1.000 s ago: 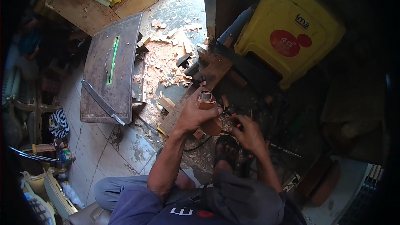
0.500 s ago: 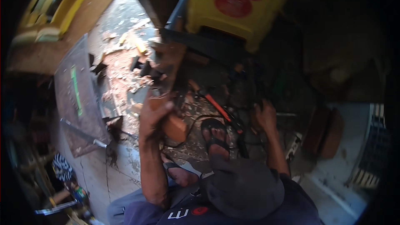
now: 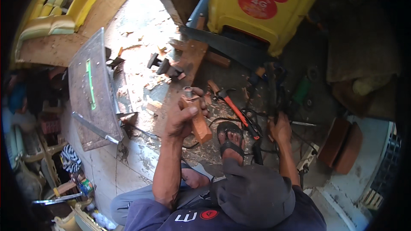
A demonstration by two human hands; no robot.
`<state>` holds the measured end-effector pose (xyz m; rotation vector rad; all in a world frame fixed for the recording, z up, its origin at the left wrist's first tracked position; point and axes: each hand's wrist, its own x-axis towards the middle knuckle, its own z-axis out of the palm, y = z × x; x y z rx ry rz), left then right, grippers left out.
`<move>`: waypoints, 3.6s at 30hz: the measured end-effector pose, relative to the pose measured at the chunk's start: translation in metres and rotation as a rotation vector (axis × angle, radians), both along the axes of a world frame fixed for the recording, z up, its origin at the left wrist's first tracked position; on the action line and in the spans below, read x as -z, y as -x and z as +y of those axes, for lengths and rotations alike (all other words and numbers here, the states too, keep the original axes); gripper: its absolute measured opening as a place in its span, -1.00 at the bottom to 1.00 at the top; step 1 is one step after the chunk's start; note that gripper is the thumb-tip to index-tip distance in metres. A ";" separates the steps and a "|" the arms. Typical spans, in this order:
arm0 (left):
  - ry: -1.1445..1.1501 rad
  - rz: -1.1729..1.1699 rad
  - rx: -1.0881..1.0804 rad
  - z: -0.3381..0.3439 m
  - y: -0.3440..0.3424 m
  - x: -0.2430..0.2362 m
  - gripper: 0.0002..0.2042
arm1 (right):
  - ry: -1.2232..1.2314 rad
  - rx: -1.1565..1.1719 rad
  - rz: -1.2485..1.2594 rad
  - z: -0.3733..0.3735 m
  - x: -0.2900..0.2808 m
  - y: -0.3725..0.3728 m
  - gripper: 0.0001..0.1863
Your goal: The person hammers a metal ring onto a wooden piece and then shapes the wood using an angle grinder.
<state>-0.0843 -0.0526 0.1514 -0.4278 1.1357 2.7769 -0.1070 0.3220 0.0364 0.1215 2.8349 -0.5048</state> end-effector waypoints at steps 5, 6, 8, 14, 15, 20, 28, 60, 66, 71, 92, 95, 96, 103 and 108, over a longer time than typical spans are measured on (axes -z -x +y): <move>-0.081 0.062 0.063 -0.002 0.000 0.003 -0.41 | -0.021 -0.007 -0.006 0.000 0.019 -0.003 -0.36; -0.101 0.072 0.061 -0.003 -0.002 0.004 -0.41 | -0.008 0.002 -0.020 -0.001 0.019 -0.002 -0.34; -0.148 0.091 0.067 -0.004 -0.003 0.005 -0.41 | -0.001 -0.006 -0.013 -0.004 0.009 0.001 -0.34; -0.299 0.165 0.052 -0.004 -0.004 0.006 -0.40 | -0.012 -0.026 0.016 0.003 0.021 0.000 -0.31; -0.287 0.167 0.043 -0.003 -0.004 0.005 -0.38 | -0.008 -0.025 0.036 0.005 0.025 0.000 -0.30; -0.331 0.209 0.060 -0.004 -0.004 0.006 -0.41 | 0.010 -0.033 0.010 0.005 0.026 0.000 -0.28; -0.068 0.104 -0.007 -0.007 -0.006 0.012 -0.29 | 0.021 0.007 0.094 -0.010 0.007 -0.002 -0.38; 0.688 0.048 0.242 -0.005 -0.006 -0.024 -0.46 | 0.388 -0.205 -0.283 -0.059 -0.030 -0.008 -0.68; 0.653 0.084 0.242 -0.005 -0.007 -0.023 -0.45 | 0.272 -0.247 0.061 -0.045 0.002 -0.015 -0.72; 0.708 0.218 0.223 -0.010 -0.009 -0.011 -0.43 | 0.481 -0.268 0.272 -0.058 -0.029 -0.013 -0.76; 0.526 0.118 0.145 0.004 -0.008 -0.017 -0.26 | 0.620 -0.727 -0.010 -0.145 -0.202 0.037 -0.52; 0.639 0.101 0.250 0.001 -0.014 -0.027 -0.34 | 0.653 -0.802 -0.086 -0.148 -0.203 0.044 -0.42; 0.707 0.124 0.253 0.003 -0.013 -0.031 -0.32 | 0.648 -0.800 -0.138 -0.148 -0.203 0.045 -0.39; 1.056 0.262 0.136 0.008 -0.015 -0.029 -0.36 | 0.781 -0.669 -0.309 -0.152 -0.188 0.036 -0.36; 1.314 0.209 0.032 0.024 -0.014 -0.048 -0.40 | 0.677 -0.606 -0.193 -0.150 -0.184 0.026 -0.46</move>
